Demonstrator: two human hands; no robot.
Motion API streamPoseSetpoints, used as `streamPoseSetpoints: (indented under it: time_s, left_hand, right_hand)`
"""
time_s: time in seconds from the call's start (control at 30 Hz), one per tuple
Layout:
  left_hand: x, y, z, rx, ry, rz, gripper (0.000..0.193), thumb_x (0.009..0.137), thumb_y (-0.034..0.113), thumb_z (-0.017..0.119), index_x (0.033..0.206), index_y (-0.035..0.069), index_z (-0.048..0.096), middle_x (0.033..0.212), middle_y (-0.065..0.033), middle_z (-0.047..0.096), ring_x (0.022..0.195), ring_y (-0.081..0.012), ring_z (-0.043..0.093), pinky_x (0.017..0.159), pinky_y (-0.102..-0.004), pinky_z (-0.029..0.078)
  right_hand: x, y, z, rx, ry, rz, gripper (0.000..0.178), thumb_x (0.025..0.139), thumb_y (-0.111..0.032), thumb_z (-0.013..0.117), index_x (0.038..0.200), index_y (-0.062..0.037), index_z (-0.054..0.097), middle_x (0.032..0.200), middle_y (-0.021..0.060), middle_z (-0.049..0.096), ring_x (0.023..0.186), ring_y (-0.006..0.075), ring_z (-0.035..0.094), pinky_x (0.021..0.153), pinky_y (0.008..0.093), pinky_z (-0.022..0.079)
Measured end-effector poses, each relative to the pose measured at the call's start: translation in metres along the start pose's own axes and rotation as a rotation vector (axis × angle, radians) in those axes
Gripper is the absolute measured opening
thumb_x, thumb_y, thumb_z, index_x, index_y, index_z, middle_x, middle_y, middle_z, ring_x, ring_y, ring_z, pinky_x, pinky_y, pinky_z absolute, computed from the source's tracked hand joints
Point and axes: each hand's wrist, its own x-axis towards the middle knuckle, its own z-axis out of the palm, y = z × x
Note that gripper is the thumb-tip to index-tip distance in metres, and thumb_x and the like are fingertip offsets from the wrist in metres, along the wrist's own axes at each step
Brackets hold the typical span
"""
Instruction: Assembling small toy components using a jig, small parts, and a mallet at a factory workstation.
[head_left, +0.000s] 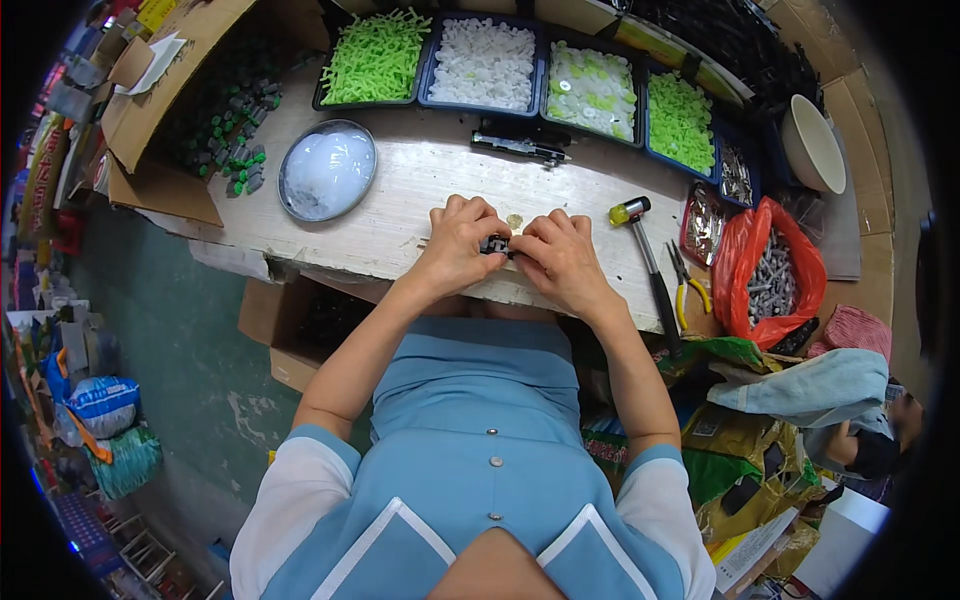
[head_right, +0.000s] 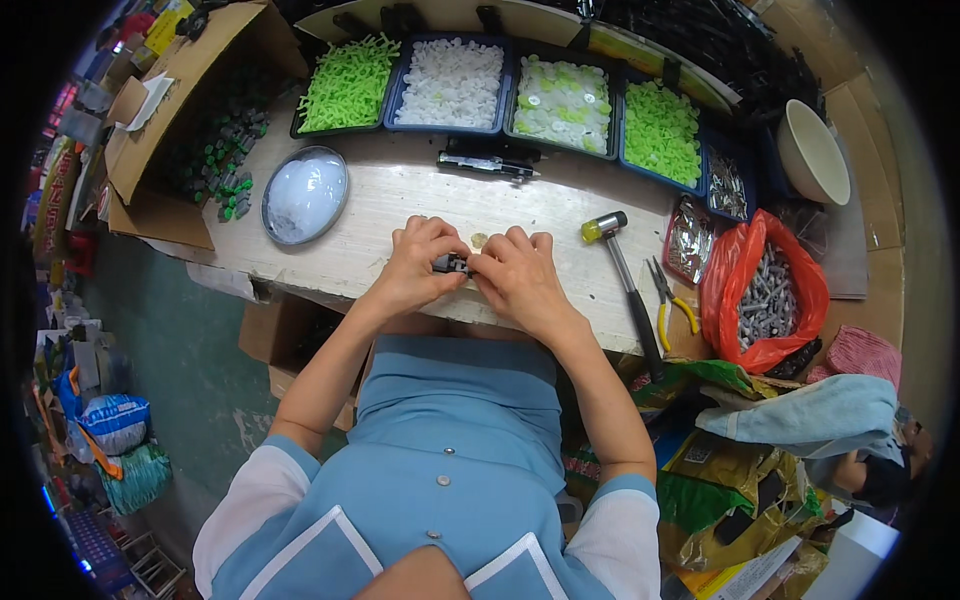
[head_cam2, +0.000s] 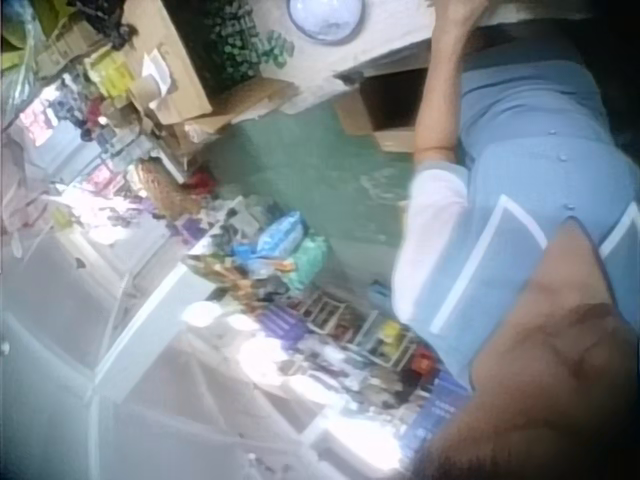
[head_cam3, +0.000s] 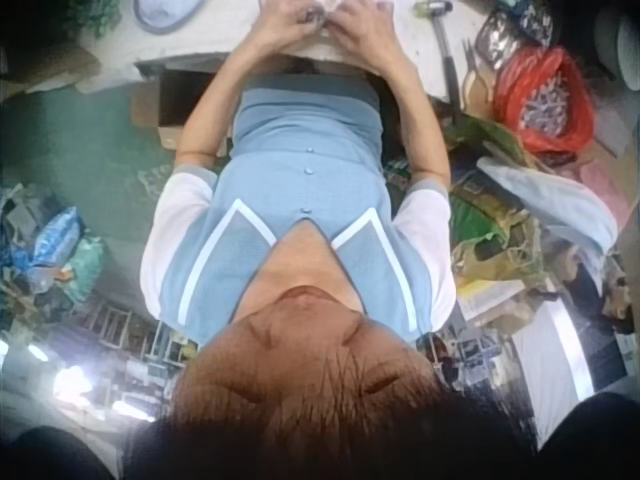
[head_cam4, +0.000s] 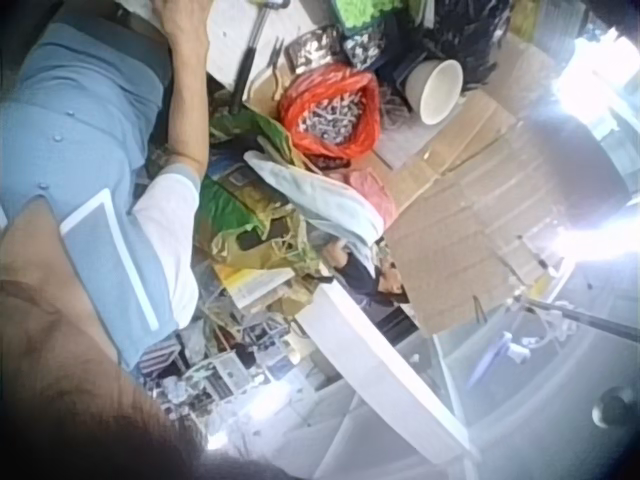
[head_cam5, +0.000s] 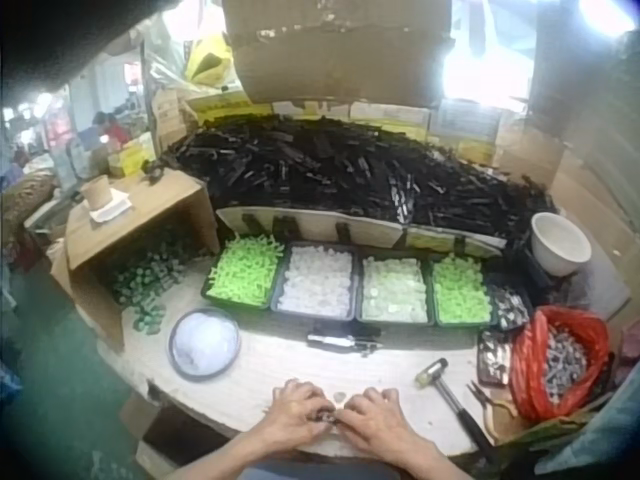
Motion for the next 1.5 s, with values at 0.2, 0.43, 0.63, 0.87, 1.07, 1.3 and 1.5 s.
streamPoseSetpoints:
  time_s: [0.2, 0.43, 0.63, 0.87, 1.07, 1.3, 1.5]
  left_hand:
    - [0.012, 0.011, -0.004, 0.120, -0.102, -0.033, 0.019, 0.061, 0.012, 0.068, 0.078, 0.010, 0.061, 0.089, -0.0017, 0.053, 0.092, -0.0220, 0.044, 0.080, -0.0362, 0.029]
    - [0.037, 0.046, -0.021, 0.647, -0.409, 0.167, 0.018, 0.066, 0.020, 0.066, 0.078, 0.008, 0.064, 0.083, -0.0066, 0.056, 0.088, -0.0250, 0.048, 0.076, -0.0375, 0.030]
    - [0.131, 0.079, 0.006, 0.461, -0.297, 0.318, 0.022, 0.073, 0.027, 0.068, 0.081, 0.007, 0.064, 0.083, -0.0086, 0.058, 0.087, -0.0268, 0.051, 0.075, -0.0390, 0.034]
    - [0.253, 0.095, 0.095, 0.597, -0.034, 0.391, 0.012, 0.068, 0.013, 0.063, 0.079, 0.007, 0.065, 0.085, -0.0119, 0.060, 0.090, -0.0307, 0.053, 0.076, -0.0437, 0.038]
    - [0.277, 0.095, 0.114, 0.602, -0.172, 0.435, 0.011, 0.063, 0.004, 0.058, 0.072, 0.003, 0.066, 0.078, -0.0170, 0.064, 0.084, -0.0339, 0.059, 0.071, -0.0440, 0.043]
    - [0.282, 0.078, 0.113, 0.444, -0.126, 0.450, 0.006, 0.059, -0.001, 0.056, 0.064, 0.001, 0.058, 0.070, -0.0211, 0.060, 0.072, -0.0390, 0.059, 0.062, -0.0472, 0.046]
    - [0.275, 0.081, 0.106, 0.541, -0.108, 0.458, 0.014, 0.059, -0.003, 0.055, 0.070, 0.000, 0.062, 0.069, -0.0209, 0.060, 0.072, -0.0386, 0.060, 0.063, -0.0464, 0.047]
  right_hand:
    - [-0.004, 0.002, -0.007, 0.021, 0.029, 0.046, 0.015, 0.075, -0.013, 0.064, 0.090, -0.0116, 0.063, 0.084, 0.0015, 0.054, 0.083, 0.0193, 0.047, 0.077, 0.0343, 0.030]
    - [-0.032, 0.035, -0.049, 0.005, 0.227, 0.143, 0.010, 0.076, -0.009, 0.063, 0.086, -0.0076, 0.063, 0.080, 0.0035, 0.055, 0.079, 0.0202, 0.051, 0.072, 0.0335, 0.032]
    - [-0.087, 0.100, -0.084, -0.122, 0.519, 0.656, 0.010, 0.080, -0.010, 0.058, 0.082, -0.0015, 0.063, 0.074, 0.0153, 0.056, 0.070, 0.0330, 0.056, 0.063, 0.0405, 0.044]
    - [-0.100, 0.135, -0.097, -0.481, 0.221, 0.967, 0.019, 0.076, -0.016, 0.061, 0.083, 0.0012, 0.062, 0.086, 0.0210, 0.057, 0.079, 0.0382, 0.058, 0.068, 0.0459, 0.048]
    - [-0.099, 0.152, -0.087, -0.510, 0.173, 0.979, 0.015, 0.075, -0.012, 0.057, 0.083, -0.0004, 0.063, 0.083, 0.0199, 0.060, 0.073, 0.0382, 0.060, 0.065, 0.0470, 0.048]
    - [-0.101, 0.149, -0.089, -0.428, 0.249, 0.965, 0.013, 0.076, -0.008, 0.056, 0.085, -0.0008, 0.063, 0.086, 0.0199, 0.060, 0.077, 0.0379, 0.059, 0.069, 0.0455, 0.047]
    - [-0.102, 0.143, -0.090, -0.349, 0.388, 0.916, 0.013, 0.077, -0.003, 0.058, 0.089, 0.0006, 0.062, 0.089, 0.0202, 0.060, 0.082, 0.0377, 0.057, 0.072, 0.0434, 0.045]
